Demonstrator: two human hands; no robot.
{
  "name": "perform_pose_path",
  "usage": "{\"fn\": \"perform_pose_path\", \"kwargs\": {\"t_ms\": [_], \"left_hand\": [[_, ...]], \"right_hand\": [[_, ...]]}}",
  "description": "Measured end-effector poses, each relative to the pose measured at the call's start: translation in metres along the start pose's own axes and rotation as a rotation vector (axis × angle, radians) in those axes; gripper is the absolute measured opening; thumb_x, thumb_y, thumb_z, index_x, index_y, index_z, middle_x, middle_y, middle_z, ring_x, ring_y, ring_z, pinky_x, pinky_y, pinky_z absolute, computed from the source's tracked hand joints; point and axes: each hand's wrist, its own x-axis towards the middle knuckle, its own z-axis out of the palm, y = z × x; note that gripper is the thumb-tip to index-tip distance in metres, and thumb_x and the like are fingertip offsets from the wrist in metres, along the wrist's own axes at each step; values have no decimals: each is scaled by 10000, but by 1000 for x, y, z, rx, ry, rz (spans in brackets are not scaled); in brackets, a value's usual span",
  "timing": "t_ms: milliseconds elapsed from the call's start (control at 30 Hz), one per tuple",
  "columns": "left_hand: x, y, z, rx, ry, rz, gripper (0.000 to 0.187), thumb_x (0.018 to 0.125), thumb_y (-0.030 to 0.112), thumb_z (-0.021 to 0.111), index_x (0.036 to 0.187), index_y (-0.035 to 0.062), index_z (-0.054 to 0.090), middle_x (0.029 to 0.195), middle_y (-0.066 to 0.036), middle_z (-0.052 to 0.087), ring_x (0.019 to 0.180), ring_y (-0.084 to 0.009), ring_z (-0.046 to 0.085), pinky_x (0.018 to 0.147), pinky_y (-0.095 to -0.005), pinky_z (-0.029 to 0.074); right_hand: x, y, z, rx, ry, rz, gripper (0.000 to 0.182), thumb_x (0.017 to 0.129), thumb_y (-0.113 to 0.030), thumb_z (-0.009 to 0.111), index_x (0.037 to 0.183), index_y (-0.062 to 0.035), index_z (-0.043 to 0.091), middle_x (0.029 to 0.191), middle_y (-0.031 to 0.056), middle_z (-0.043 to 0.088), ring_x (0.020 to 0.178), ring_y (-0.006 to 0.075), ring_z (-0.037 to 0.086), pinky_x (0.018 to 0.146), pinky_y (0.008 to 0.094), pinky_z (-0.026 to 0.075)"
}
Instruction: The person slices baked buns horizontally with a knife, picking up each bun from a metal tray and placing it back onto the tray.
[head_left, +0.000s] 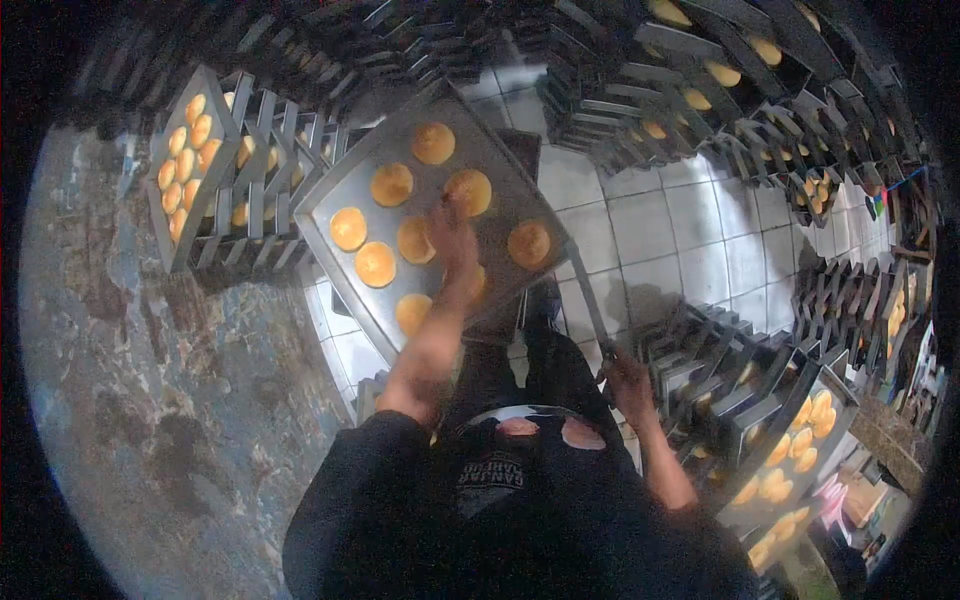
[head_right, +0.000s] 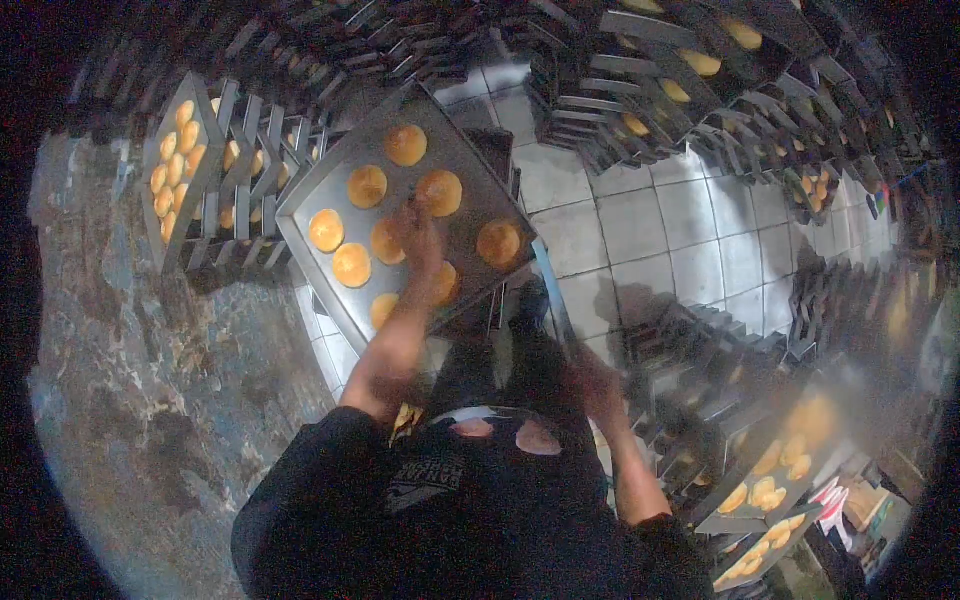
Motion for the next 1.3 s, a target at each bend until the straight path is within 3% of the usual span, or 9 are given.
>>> {"fn": "perform_pose_path", "kwargs": {"t_ms": [133, 200, 233, 300, 567, 733, 767, 833, 1300], "left_hand": [[56, -42, 23, 135, 90, 80, 684, 952, 539, 605, 1263, -70, 586, 1173, -231, 676, 1113, -367, 636, 991, -442, 463], [71, -55, 28, 58, 0, 54, 710, 858, 521, 721, 1245, -61, 599, 1164, -224, 682, 1123, -365, 645, 966, -443, 488], [75, -56, 28, -14, -120, 15, 737, 789, 499, 798, 1236, -53, 604, 1165, -219, 682, 1129, -361, 651, 948, -446, 505], [66, -26, 17, 51, -171, -9, 749, 751, 469, 832, 1241, -48, 601, 1172, -214, 678, 1128, -350, 652, 943, -439, 511], [20, -23, 10, -163, -215, 223, 740, 736, 347, 858, 1320, 7, 558, 1211, -168, 655, 1082, -308, 667, 915, -436, 525], [8, 11, -74, -1135, -248, -332, 591, 871, 464, 742, 1284, 73, 583, 1198, -75, 662, 962, -245, 684, 866, -408, 548], [10, 13, -86, -1331, -214, -402, 566, 897, 526, 706, 1241, 87, 610, 1171, -53, 677, 891, -235, 698, 827, -401, 567], [-3, 42, -136, -1397, -201, -428, 529, 897, 564, 687, 1164, 108, 654, 1090, -48, 710, 912, -230, 703, 831, -399, 566], [-16, 41, -235, -1438, -113, -224, 400, 897, 549, 700, 1015, 167, 686, 933, 4, 733, 839, -160, 715, 761, -361, 578]], "right_hand": [[12, -20, 2, 134, 63, -3, 450, 1015, -183, 601, 1435, -38, 529, 817, 4, 652, 590, 64, 509, 504, 251, 429], [16, -75, -14, 187, -49, 291, 502, 979, -276, 601, 1440, -90, 525, 1182, 230, 680, 1033, 364, 688, 870, 420, 534], [18, -69, -12, 184, -45, 283, 502, 979, -276, 601, 1440, -90, 525, 1182, 230, 680, 1033, 364, 688, 870, 420, 534], [28, -52, -5, 211, 21, 73, 450, 1027, -183, 580, 1455, -63, 514, 807, 16, 649, 580, 61, 511, 503, 252, 433], [49, -135, 3, 153, 12, -143, 474, 1033, -181, 558, 1485, -62, 476, 790, 22, 625, 579, 57, 521, 488, 248, 438], [59, -200, 45, 281, 39, -326, 455, 1036, -186, 540, 1470, -59, 490, 779, 24, 619, 571, 67, 527, 470, 258, 429], [60, -211, 52, 194, -8, -322, 481, 1012, -221, 553, 1456, -43, 499, 887, 97, 669, 731, 132, 599, 647, 310, 482], [55, -231, 74, 156, -56, -380, 517, 982, -266, 572, 1438, -29, 514, 987, 180, 717, 891, 208, 681, 830, 358, 536], [7, -263, 131, 68, -81, -619, 476, 991, -196, 592, 1412, 18, 529, 1238, 225, 683, 1136, 237, 661, 966, 350, 499]]}}
